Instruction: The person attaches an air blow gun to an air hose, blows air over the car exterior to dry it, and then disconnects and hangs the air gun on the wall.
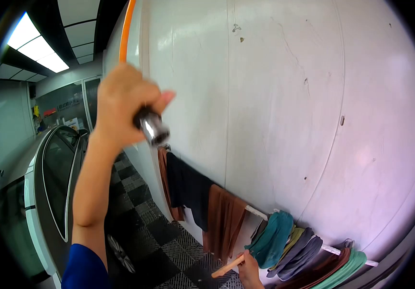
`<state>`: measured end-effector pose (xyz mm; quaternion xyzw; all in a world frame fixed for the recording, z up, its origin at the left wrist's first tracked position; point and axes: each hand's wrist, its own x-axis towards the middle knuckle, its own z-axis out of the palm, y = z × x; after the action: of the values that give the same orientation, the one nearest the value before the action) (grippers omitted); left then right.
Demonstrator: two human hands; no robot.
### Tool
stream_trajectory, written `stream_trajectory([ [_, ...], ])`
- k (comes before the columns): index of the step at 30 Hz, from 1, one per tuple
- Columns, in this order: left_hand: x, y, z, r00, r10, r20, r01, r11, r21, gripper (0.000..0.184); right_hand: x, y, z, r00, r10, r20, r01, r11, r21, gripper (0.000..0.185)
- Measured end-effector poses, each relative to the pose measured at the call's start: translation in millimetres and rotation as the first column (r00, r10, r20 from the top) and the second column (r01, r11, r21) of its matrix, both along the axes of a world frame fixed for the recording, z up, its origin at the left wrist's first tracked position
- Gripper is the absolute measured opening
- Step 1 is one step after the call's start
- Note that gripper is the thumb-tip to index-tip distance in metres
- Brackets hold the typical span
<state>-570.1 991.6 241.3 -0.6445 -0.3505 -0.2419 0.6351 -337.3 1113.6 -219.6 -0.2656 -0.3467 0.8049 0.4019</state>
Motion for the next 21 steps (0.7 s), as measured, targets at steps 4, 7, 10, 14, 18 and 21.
stream_trajectory([
  [4,7,-29,-194,0.936,0.175,0.305,-0.088,0.957,-0.278,0.035,46,-25,-65,0.968,0.252,-0.015,-0.239,0.896,-0.375,0.049],
  [7,17,-81,-371,0.720,0.655,0.230,-0.382,0.650,-0.657,0.014,78,-42,-90,0.885,0.464,-0.027,-0.420,0.774,-0.474,0.058],
  [10,37,-155,-531,0.462,0.858,-0.223,-0.253,-0.113,-0.961,0.016,108,-60,-100,0.798,0.600,-0.055,-0.581,0.741,-0.337,0.041],
  [14,89,-238,-627,0.482,0.689,-0.541,0.057,-0.640,-0.766,0.027,121,-111,-95,0.697,0.566,-0.441,-0.712,0.470,-0.522,0.033],
  [18,98,-197,-584,0.413,0.880,-0.236,0.780,-0.475,-0.408,0.033,109,-110,-92,0.766,0.600,-0.230,-0.642,0.699,-0.315,0.033],
  [21,96,-161,-531,0.098,0.969,0.226,0.953,-0.026,-0.301,0.030,98,-103,-65,0.794,0.602,-0.090,-0.608,0.783,-0.129,0.049],
])
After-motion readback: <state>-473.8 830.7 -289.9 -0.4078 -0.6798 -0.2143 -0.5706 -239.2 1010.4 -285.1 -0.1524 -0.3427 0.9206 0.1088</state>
